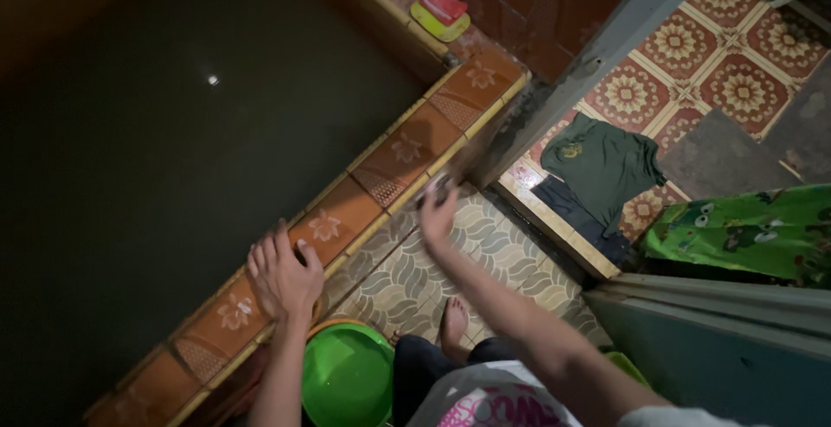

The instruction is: The person scrubs a tiled wall and the edge of a water tank using a brush and water from a pink scoop. They repeatedly wet the brush and scrub the surfaces, then rinse the brush in the tank.

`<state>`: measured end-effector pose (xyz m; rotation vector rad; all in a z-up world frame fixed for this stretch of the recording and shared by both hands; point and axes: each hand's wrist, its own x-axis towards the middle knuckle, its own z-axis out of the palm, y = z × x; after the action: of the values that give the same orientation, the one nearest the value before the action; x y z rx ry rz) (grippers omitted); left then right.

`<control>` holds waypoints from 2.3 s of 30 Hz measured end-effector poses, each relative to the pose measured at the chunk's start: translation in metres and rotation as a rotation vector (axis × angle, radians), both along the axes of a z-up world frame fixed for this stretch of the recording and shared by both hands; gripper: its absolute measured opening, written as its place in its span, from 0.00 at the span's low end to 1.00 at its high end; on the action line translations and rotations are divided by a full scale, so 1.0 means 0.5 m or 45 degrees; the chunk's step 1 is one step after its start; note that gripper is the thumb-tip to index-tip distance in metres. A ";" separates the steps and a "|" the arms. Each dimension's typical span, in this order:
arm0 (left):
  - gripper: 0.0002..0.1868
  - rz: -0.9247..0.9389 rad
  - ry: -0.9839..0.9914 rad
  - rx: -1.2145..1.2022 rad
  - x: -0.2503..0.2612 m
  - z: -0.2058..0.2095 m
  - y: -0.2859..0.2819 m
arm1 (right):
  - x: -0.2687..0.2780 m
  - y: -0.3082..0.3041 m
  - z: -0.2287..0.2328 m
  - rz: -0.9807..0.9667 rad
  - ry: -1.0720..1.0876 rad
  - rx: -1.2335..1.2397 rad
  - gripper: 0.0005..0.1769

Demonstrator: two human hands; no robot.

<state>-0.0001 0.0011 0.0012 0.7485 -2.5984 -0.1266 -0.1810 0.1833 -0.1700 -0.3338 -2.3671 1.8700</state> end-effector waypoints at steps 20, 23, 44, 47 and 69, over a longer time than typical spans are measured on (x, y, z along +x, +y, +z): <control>0.24 0.019 0.009 -0.010 0.001 -0.003 0.002 | 0.219 -0.097 -0.030 0.186 -0.488 -0.181 0.38; 0.25 0.022 -0.031 -0.032 -0.001 -0.007 -0.004 | 0.240 -0.104 0.050 0.090 -0.245 -0.207 0.37; 0.24 0.016 -0.003 0.012 0.009 0.017 0.012 | 0.194 -0.052 0.224 0.185 -0.464 -0.245 0.41; 0.24 0.000 0.033 0.001 0.001 0.012 0.007 | 0.064 -0.011 0.146 0.045 -0.093 -0.175 0.36; 0.26 0.014 0.011 -0.001 0.006 0.002 0.006 | -0.035 0.029 0.109 -0.029 0.069 -0.093 0.35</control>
<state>0.0029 0.0038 0.0024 0.7601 -2.5861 -0.1256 -0.1985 0.1978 -0.1154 -0.3112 -2.2552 1.9341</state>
